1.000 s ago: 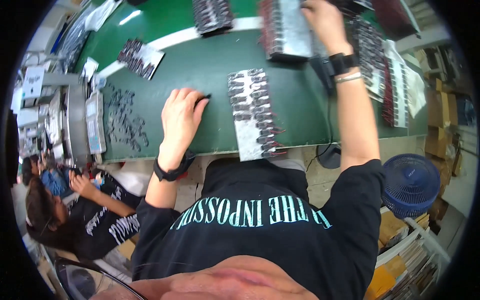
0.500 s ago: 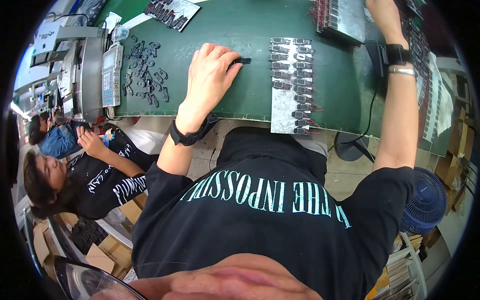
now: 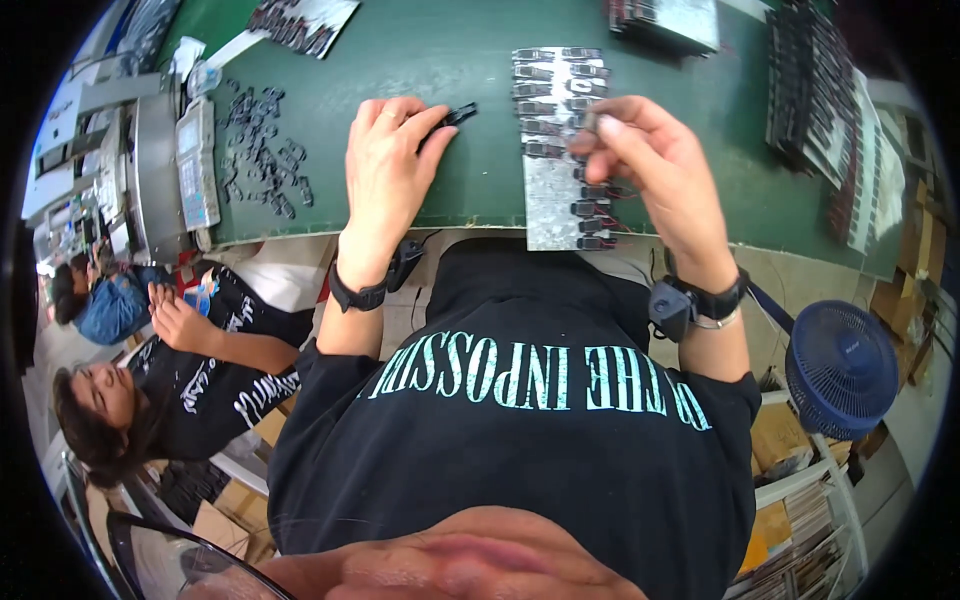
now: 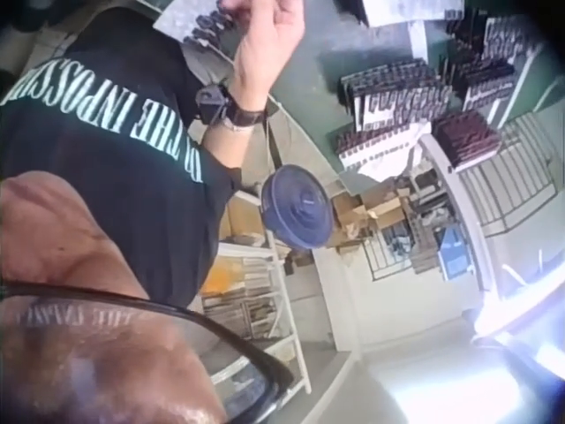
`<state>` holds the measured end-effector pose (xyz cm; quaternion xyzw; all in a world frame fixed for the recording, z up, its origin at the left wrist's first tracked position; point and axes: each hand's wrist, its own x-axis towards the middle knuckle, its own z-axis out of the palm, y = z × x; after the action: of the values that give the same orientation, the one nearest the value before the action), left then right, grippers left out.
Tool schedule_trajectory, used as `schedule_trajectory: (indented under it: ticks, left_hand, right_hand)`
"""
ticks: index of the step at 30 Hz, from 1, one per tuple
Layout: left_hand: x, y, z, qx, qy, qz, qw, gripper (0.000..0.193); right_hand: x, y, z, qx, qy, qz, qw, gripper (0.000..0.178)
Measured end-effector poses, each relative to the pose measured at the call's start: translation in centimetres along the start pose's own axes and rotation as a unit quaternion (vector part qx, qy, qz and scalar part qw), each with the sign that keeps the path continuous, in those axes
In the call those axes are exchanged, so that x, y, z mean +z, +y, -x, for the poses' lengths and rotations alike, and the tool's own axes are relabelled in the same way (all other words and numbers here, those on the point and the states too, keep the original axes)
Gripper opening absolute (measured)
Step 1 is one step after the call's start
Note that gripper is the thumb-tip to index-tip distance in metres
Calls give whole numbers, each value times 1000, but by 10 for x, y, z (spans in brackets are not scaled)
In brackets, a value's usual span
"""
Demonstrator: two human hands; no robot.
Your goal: The person picks up a speaker and fits it into a plastic housing before pressing the assembled unit onto a metal plate. They repeat this process, handling the components one at a time and arranging them on the plate.
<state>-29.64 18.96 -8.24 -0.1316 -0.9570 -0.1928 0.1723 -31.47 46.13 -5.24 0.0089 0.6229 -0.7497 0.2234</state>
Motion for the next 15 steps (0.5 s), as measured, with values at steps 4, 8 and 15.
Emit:
schedule_trajectory:
  ticks: [4, 8, 15]
  left_hand:
    - [3, -2, 0, 5, -2, -21, 1000, 15]
    - [10, -1, -2, 48, 20, -27, 998, 15]
    - [8, 35, 0, 4, 10, 77, 997, 13]
  right_hand:
    - [-10, 8, -5, 47, -17, -54, 997, 25]
    - [-8, 12, -3, 33, -28, -78, 996, 25]
    - [-1, 17, 1, -1, 21, -77, 997, 24]
